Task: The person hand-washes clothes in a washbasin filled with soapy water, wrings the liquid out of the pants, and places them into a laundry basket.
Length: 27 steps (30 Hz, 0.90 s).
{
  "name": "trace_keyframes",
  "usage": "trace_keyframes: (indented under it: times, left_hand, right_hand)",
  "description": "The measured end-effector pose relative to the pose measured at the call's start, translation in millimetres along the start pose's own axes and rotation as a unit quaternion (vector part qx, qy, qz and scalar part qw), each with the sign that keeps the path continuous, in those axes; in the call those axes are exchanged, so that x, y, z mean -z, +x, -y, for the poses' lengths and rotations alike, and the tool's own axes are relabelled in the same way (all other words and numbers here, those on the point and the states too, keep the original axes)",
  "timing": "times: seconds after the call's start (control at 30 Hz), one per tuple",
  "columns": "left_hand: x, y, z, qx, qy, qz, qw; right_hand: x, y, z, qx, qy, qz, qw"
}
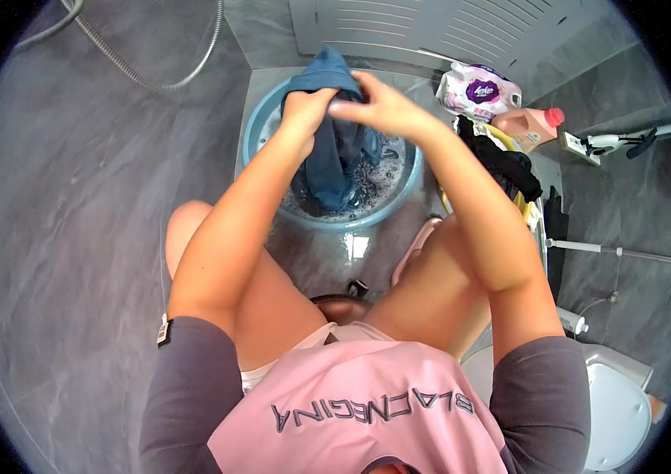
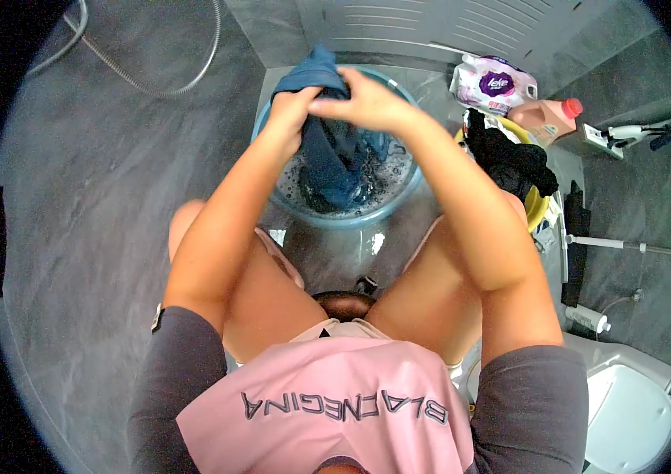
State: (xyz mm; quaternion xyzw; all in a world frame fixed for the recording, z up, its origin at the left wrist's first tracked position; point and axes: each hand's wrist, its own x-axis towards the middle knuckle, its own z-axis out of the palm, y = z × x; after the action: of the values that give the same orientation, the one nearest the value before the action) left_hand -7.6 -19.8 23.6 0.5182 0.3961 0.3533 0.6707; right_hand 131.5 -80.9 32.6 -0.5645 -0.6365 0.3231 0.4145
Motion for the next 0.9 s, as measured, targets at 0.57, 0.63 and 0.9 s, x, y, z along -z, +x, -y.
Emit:
trace_keyframes:
  times: [0.57, 0.63, 0.9]
  left_hand:
    - [7.2, 19.3, 13.7, -0.168, 0.261, -0.131, 0.941]
    - [21.2, 39.9, 23.5, -0.178, 0.173, -0.174, 0.953]
    - [-43.2, -11.6, 30.6, 0.080, 0.014, -0.159, 0.984]
  right_hand:
    - [-73.3, -1.5, 25.4, -0.186, 0.096, -0.225, 0.951]
    - [-86.6, -21.3, 40.7, -0.115, 0.034, -0.202, 0.972]
    - [-38.7, 13.0, -1.4, -0.168, -0.126, -0.290, 0.934]
